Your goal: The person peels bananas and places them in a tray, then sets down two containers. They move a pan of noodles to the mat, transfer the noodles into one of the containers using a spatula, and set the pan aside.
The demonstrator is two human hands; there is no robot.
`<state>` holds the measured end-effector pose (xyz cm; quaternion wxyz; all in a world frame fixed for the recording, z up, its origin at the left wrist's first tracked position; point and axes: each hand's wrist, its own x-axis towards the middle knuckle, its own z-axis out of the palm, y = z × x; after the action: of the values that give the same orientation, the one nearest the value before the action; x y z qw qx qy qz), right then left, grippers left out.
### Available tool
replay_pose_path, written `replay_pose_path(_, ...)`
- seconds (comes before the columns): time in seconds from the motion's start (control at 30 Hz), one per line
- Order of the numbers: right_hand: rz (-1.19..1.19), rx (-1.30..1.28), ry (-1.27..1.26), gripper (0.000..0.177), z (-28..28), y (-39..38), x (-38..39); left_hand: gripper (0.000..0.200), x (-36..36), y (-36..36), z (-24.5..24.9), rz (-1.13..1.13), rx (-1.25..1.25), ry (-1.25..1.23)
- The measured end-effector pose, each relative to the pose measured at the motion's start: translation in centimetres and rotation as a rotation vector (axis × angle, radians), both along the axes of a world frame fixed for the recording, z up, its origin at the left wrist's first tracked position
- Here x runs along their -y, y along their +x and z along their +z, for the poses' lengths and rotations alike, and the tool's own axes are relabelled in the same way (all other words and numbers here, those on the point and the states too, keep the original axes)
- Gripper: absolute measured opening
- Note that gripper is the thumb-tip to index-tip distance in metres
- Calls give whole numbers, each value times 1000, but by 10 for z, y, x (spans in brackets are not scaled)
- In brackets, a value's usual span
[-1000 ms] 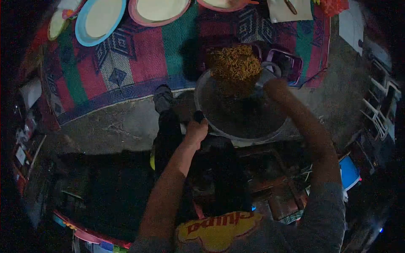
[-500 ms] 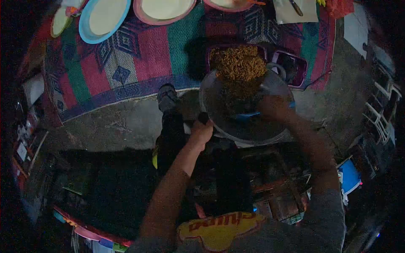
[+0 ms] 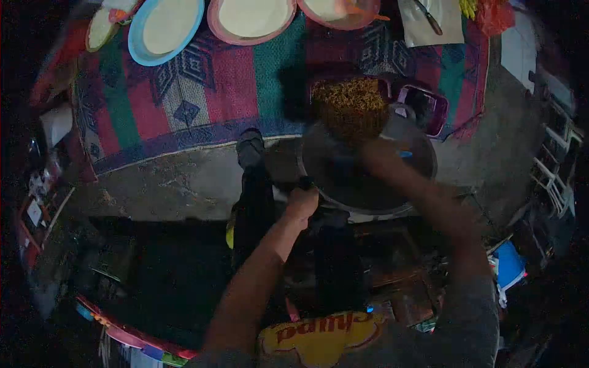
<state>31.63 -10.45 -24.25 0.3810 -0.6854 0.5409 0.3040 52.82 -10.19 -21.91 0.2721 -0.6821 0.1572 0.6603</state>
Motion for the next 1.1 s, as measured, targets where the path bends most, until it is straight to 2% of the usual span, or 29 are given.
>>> replay_pose_path(0.03,-71,8,-67,28,-26,1,-9,57,-1,1,-2,-25,12,-6)
replay_pose_path(0.1,-143,-76,-93,27,-65,-11,-4,57,-12,9,-17,-31,-129,-41)
replay_pose_path(0.17,-135,-173,-30,26,-52,-32,26,58,-1,4,-3,7,-75,4)
replay_pose_path(0.2,-64,-182,5,26,-28,-44,38,60,1,1,2,51,-26,64)
replay_pose_path(0.27,107,-154,85,25,8,-54,38,61,3,3,2,32,-44,88)
replay_pose_path(0.33,230,-157,156,24,14,-55,17,62,6,4,0,14,-62,98)
replay_pose_path(0.4,199,-230,123,23,-31,-62,-8,64,9,5,-2,-13,-110,199)
replay_pose_path(0.47,111,-255,-21,22,-71,-68,-15,63,11,1,5,-9,-54,172)
replay_pose_path(0.53,-9,-160,-180,21,-90,-70,-7,62,18,0,12,-5,4,152)
replay_pose_path(0.57,-11,-134,-215,21,-97,-69,-1,59,23,1,16,51,-47,192)
replay_pose_path(0.63,-10,-112,-251,21,-94,-58,25,57,23,0,18,107,-102,231)
replay_pose_path(0.67,2,-172,-60,19,-91,-52,42,54,15,-3,18,54,7,128)
replay_pose_path(0.73,15,-229,133,17,-73,-49,58,52,2,1,6,1,118,27)
replay_pose_path(0.8,-4,-219,-48,16,-45,-46,54,56,-10,16,-14,63,-206,2)
replay_pose_path(0.83,-10,-215,-106,16,-31,-46,52,56,-8,17,-15,63,-205,6)
replay_pose_path(0.9,239,-244,41,19,-4,-60,44,55,-3,16,-19,-226,-183,97)
replay_pose_path(0.93,240,-248,46,19,8,-57,41,55,0,14,-14,-225,-188,101)
replay_pose_path(1.0,298,-315,216,19,11,-53,34,58,5,11,-5,92,-102,138)
replay_pose_path(1.03,317,-337,273,19,5,-55,30,58,5,11,-6,93,-103,139)
replay_pose_path(1.07,331,-304,184,19,-26,-66,18,61,5,12,-6,64,-110,130)
replay_pose_path(1.1,343,-271,95,19,-30,-62,22,63,5,13,-7,35,-117,121)
